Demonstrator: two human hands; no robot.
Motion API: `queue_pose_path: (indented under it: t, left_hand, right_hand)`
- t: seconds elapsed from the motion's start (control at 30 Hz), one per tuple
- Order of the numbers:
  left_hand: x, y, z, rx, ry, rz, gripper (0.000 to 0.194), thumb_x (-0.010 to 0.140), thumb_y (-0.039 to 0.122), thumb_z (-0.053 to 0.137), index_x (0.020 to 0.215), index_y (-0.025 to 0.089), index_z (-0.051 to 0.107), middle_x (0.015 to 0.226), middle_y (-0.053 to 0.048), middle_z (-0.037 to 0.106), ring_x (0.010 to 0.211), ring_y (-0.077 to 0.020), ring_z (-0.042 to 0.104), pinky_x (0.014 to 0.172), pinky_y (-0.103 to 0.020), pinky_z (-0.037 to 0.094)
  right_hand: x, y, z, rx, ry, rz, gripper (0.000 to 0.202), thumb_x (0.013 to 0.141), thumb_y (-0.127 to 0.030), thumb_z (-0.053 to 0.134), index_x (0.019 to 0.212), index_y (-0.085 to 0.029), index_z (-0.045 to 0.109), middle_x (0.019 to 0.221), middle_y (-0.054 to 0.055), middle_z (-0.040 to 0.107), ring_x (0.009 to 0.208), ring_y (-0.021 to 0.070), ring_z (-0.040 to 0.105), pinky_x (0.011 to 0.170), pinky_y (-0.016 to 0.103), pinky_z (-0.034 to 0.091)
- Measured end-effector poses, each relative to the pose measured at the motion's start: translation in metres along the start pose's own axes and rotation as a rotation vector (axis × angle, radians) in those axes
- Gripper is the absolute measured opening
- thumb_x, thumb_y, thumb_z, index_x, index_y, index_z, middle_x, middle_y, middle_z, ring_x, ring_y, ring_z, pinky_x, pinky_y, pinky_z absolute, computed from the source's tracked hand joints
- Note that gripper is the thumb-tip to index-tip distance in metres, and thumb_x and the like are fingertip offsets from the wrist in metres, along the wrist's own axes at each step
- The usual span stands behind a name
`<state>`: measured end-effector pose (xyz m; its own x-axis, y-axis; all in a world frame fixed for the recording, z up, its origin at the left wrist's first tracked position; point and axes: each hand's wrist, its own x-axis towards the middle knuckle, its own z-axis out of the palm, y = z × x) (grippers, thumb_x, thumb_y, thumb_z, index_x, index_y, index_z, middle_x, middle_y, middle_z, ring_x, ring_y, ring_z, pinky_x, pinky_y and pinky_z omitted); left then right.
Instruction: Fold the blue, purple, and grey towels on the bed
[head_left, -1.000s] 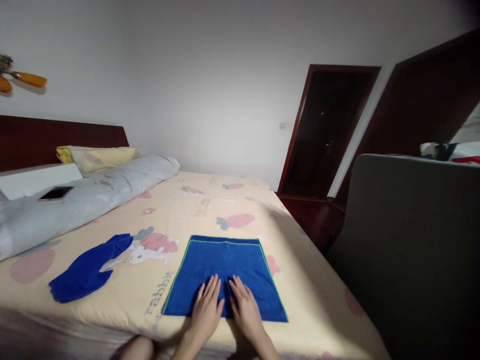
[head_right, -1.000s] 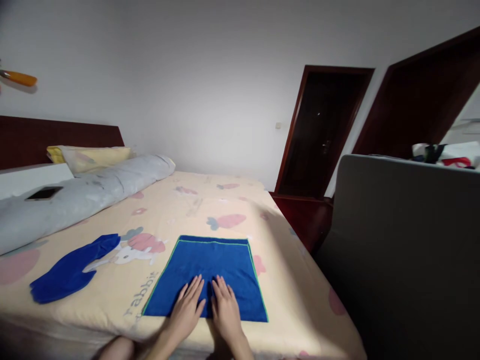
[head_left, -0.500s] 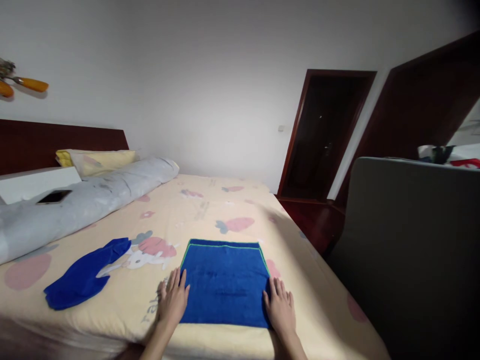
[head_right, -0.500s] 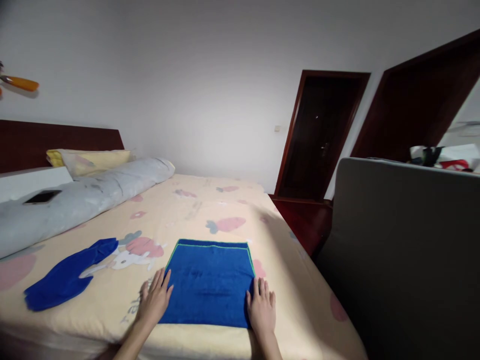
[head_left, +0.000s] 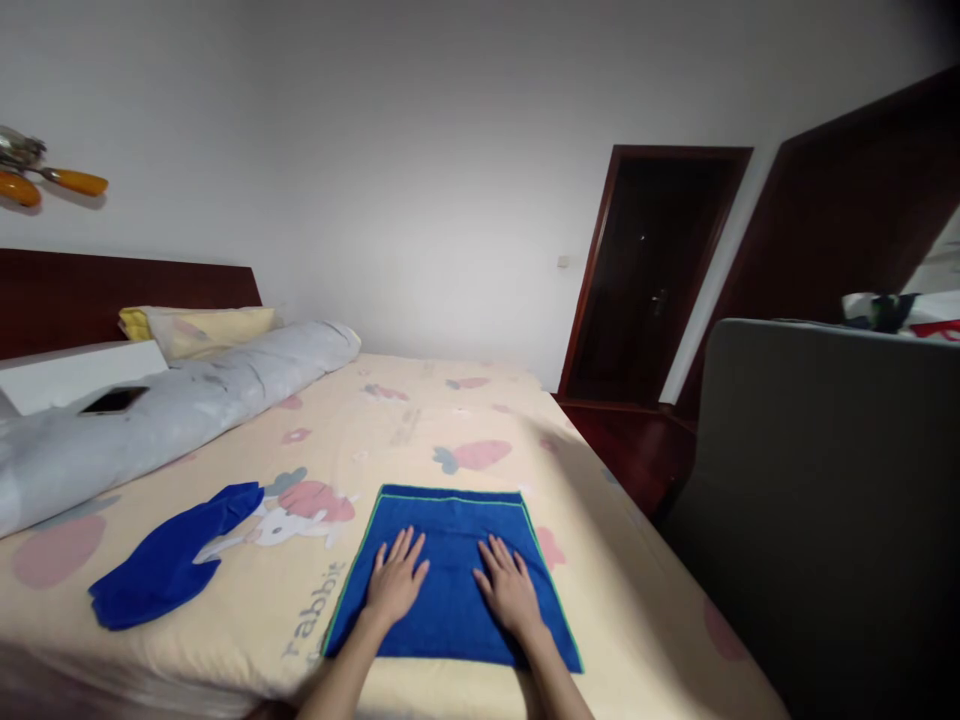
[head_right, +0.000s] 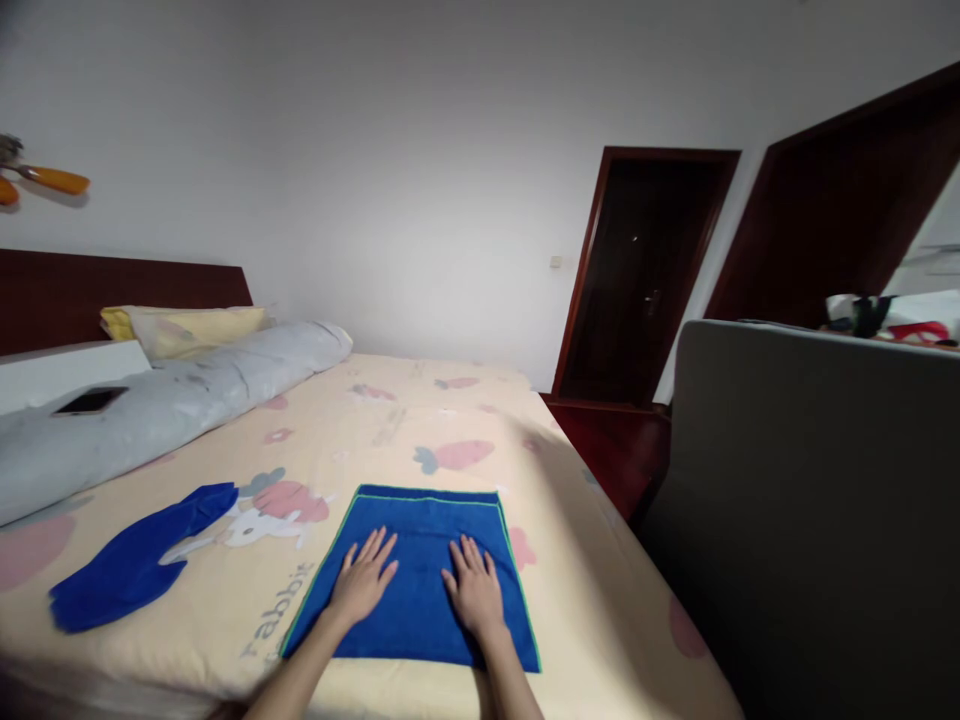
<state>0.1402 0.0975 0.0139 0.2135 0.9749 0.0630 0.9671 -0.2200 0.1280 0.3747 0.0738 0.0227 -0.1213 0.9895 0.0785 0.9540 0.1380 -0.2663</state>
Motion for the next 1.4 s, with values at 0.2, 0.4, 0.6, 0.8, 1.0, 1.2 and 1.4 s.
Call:
queue_pose_path:
  t: [0.2,0.4,0.6,0.8,1.0,1.2,1.4]
  left_hand:
    - [0.006,-0.063,-0.014,0.059,0.016,-0.207,0.055,0.097,0.043,0.024,0.149,0.026,0.032,0.158,-0.008,0.025,0.146,-0.0259,0.023,0.113,-0.057,0.021]
    - [-0.006,-0.016,-0.001,0.025,0.029,0.051,0.054,0.096,0.028,0.024,0.149,0.017,0.033,0.158,-0.009,0.025,0.146,-0.0231,0.02,0.116,-0.052,0.02]
    - [0.003,0.03,0.014,-0.072,-0.046,0.216,0.057,0.096,0.033,0.026,0.151,0.017,0.028,0.158,-0.006,0.025,0.146,-0.0181,0.021,0.118,-0.044,0.022]
    - [0.048,-0.001,-0.001,-0.04,-0.041,0.073,0.056,0.097,0.044,0.025,0.15,0.027,0.029,0.159,-0.004,0.022,0.146,-0.0223,0.02,0.116,-0.053,0.021]
    - [0.077,-0.039,-0.006,-0.004,-0.022,-0.05,0.056,0.097,0.044,0.022,0.149,0.027,0.03,0.16,-0.003,0.021,0.147,-0.0211,0.02,0.116,-0.051,0.019]
    - [0.081,-0.059,-0.013,0.034,0.006,-0.146,0.056,0.096,0.042,0.022,0.15,0.025,0.03,0.158,-0.009,0.024,0.146,-0.0256,0.021,0.113,-0.059,0.018]
    - [0.066,-0.006,0.005,0.026,0.029,0.006,0.057,0.094,0.028,0.023,0.151,0.018,0.028,0.158,-0.01,0.023,0.146,-0.0243,0.02,0.115,-0.054,0.019]
  right_hand:
    - [0.001,0.062,-0.007,-0.124,0.051,0.248,0.059,0.096,-0.046,0.03,0.146,-0.015,0.036,0.155,0.011,0.029,0.145,0.0254,0.024,0.117,0.051,0.02]
    - [0.003,0.008,0.0,-0.003,0.066,-0.04,0.052,0.093,-0.025,0.032,0.143,-0.016,0.042,0.153,0.01,0.035,0.143,0.0221,0.029,0.117,0.043,0.024]
    - [0.022,-0.035,0.009,0.12,-0.104,-0.331,0.058,0.088,-0.023,0.036,0.146,-0.019,0.037,0.153,0.006,0.036,0.144,0.0155,0.027,0.117,0.037,0.024]
    - [0.063,0.001,0.0,0.056,-0.07,-0.198,0.057,0.095,-0.051,0.032,0.145,-0.026,0.037,0.156,0.007,0.03,0.145,0.0197,0.023,0.117,0.045,0.02]
    - [0.085,0.041,-0.003,-0.022,-0.022,0.028,0.061,0.095,-0.053,0.026,0.147,-0.022,0.034,0.157,0.008,0.028,0.146,0.022,0.022,0.117,0.048,0.018]
    - [0.088,0.062,-0.009,-0.063,0.032,0.211,0.064,0.095,-0.05,0.028,0.147,-0.014,0.033,0.156,0.015,0.027,0.146,0.0278,0.021,0.116,0.054,0.017]
    - [0.069,0.009,0.004,-0.029,0.077,0.059,0.056,0.095,-0.033,0.028,0.146,-0.012,0.036,0.157,0.014,0.025,0.146,0.025,0.02,0.119,0.048,0.016]
